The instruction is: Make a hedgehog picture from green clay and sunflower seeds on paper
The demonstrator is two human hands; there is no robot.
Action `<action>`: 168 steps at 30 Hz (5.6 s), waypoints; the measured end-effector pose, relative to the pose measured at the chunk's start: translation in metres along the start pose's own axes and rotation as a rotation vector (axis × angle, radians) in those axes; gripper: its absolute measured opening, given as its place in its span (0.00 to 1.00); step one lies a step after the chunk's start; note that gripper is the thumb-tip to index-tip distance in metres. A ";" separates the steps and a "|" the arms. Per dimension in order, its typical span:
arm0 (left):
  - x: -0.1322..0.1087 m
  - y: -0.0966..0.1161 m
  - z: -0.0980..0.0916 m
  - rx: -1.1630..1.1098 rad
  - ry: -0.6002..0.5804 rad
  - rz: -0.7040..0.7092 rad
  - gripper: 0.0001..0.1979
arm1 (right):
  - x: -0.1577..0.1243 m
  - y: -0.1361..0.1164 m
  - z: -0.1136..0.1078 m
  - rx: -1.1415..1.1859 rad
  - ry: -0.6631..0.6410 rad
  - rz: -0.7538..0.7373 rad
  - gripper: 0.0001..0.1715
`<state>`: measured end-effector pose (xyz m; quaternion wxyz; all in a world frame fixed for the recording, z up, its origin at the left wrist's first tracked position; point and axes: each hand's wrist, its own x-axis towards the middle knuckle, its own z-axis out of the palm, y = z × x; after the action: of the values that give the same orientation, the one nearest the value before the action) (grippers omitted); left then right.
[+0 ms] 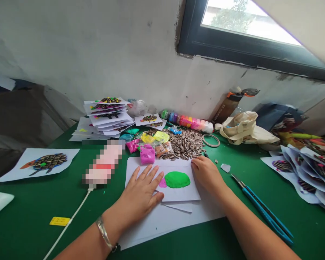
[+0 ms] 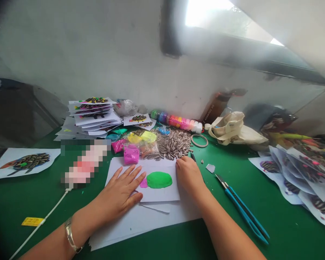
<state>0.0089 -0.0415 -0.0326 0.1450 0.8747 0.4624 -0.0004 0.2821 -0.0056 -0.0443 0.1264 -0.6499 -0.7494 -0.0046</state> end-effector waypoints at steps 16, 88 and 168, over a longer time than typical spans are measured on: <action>-0.001 0.002 -0.002 0.007 -0.020 0.002 0.29 | -0.029 -0.059 -0.015 0.434 0.008 -0.306 0.11; -0.002 0.000 0.008 0.025 0.081 0.034 0.28 | -0.037 -0.068 0.003 0.256 0.087 -0.509 0.08; -0.003 0.010 0.012 0.279 0.193 0.198 0.32 | -0.004 -0.025 -0.001 1.953 -0.093 0.531 0.16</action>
<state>0.0171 -0.0520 -0.0416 -0.0231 0.9235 0.3815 0.0339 0.2585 -0.0141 -0.0399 0.5703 -0.4075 -0.2611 0.6637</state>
